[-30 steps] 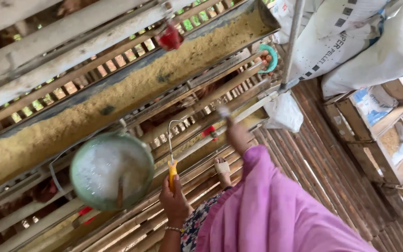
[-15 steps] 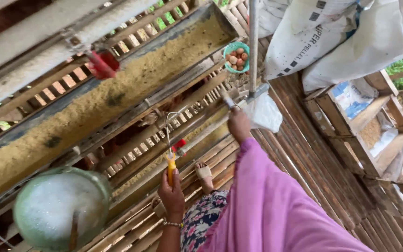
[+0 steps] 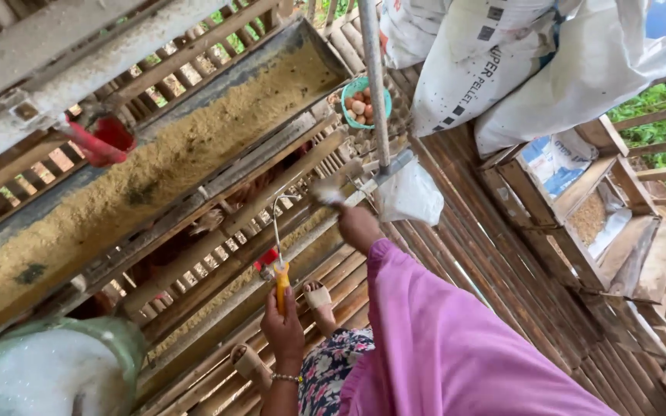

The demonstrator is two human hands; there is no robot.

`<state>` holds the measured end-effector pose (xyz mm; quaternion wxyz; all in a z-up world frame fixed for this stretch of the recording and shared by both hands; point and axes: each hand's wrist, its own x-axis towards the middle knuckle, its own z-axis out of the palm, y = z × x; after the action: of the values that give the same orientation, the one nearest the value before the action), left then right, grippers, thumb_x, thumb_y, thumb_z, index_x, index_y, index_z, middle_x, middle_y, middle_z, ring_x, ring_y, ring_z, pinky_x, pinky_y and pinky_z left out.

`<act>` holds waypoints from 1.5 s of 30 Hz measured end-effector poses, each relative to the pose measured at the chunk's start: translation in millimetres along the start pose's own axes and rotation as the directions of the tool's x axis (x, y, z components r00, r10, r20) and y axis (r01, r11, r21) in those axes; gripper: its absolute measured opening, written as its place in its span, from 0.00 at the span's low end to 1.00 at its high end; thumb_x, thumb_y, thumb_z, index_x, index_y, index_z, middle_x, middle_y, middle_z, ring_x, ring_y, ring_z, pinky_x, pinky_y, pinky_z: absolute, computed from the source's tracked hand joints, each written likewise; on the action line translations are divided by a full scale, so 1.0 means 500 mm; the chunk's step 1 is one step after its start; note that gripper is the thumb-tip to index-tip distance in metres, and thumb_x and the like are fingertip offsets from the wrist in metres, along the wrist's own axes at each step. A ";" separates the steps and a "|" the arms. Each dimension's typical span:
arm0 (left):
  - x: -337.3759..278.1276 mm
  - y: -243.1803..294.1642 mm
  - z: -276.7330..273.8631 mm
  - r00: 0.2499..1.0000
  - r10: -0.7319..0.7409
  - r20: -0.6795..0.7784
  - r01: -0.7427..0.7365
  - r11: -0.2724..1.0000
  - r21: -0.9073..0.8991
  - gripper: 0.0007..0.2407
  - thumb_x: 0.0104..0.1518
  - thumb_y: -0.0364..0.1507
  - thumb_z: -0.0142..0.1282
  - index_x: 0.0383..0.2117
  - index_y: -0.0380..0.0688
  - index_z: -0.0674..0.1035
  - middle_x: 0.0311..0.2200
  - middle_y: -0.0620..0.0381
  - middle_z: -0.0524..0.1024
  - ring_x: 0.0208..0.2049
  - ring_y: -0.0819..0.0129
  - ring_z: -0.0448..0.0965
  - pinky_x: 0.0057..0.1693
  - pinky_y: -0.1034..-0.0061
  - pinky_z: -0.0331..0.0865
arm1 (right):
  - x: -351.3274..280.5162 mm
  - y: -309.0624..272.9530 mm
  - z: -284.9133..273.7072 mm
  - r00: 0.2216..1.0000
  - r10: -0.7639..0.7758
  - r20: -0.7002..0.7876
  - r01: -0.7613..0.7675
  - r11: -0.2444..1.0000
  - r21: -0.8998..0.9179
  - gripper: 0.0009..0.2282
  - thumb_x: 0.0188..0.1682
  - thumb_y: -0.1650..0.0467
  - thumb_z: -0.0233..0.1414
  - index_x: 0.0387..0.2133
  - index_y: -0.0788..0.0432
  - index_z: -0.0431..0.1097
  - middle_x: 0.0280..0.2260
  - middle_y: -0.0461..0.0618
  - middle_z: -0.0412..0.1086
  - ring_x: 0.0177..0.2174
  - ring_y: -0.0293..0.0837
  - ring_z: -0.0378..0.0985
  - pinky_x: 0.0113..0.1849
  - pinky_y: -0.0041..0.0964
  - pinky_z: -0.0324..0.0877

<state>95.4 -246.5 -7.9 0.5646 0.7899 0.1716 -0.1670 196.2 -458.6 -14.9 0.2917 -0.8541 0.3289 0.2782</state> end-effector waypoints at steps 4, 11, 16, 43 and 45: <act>0.001 0.003 0.008 1.000 0.009 -0.009 -0.009 0.999 0.052 0.14 0.56 0.36 0.46 0.44 0.42 0.76 0.25 0.55 0.79 0.26 0.71 0.80 0.31 0.79 0.76 | 0.035 0.023 -0.034 0.981 -0.191 0.013 0.192 0.978 -0.079 0.10 0.54 0.69 0.36 0.43 0.56 0.64 0.21 0.44 0.64 0.16 0.38 0.66 0.18 0.26 0.66; 0.007 -0.001 0.029 0.999 -0.036 -0.010 0.036 0.999 -0.003 0.16 0.57 0.34 0.45 0.49 0.42 0.72 0.29 0.50 0.80 0.28 0.67 0.82 0.32 0.77 0.81 | 0.112 0.083 -0.118 0.976 -0.163 0.142 0.147 0.982 0.114 0.10 0.51 0.69 0.43 0.42 0.55 0.70 0.37 0.48 0.73 0.30 0.39 0.75 0.40 0.30 0.73; 0.004 0.029 0.045 0.999 0.040 0.020 -0.040 0.998 0.037 0.14 0.56 0.35 0.47 0.44 0.42 0.76 0.29 0.53 0.80 0.30 0.68 0.81 0.34 0.77 0.76 | 0.132 0.113 -0.105 0.990 -0.141 -0.021 0.143 0.980 0.138 0.13 0.53 0.65 0.38 0.40 0.57 0.68 0.35 0.52 0.70 0.31 0.45 0.72 0.36 0.36 0.68; 0.001 0.025 0.013 1.000 0.029 -0.012 -0.029 1.000 -0.007 0.15 0.56 0.33 0.47 0.46 0.40 0.74 0.29 0.51 0.80 0.28 0.68 0.82 0.32 0.79 0.79 | 0.006 0.002 -0.133 0.999 -0.032 0.012 0.034 0.976 -0.214 0.07 0.52 0.71 0.44 0.28 0.58 0.68 0.20 0.43 0.65 0.15 0.31 0.61 0.15 0.17 0.56; 0.000 0.017 0.012 0.999 0.048 -0.010 -0.048 0.999 0.016 0.15 0.56 0.34 0.47 0.46 0.40 0.74 0.28 0.51 0.80 0.26 0.69 0.81 0.30 0.80 0.79 | -0.027 -0.017 -0.089 0.997 0.059 0.055 -0.052 0.992 -0.113 0.07 0.53 0.75 0.40 0.29 0.61 0.66 0.23 0.47 0.65 0.17 0.32 0.61 0.17 0.18 0.59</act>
<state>98.7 -254.9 -2.9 0.5614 0.7990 0.1545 -0.1505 206.3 -478.3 26.7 0.2453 -0.8509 0.3279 0.3289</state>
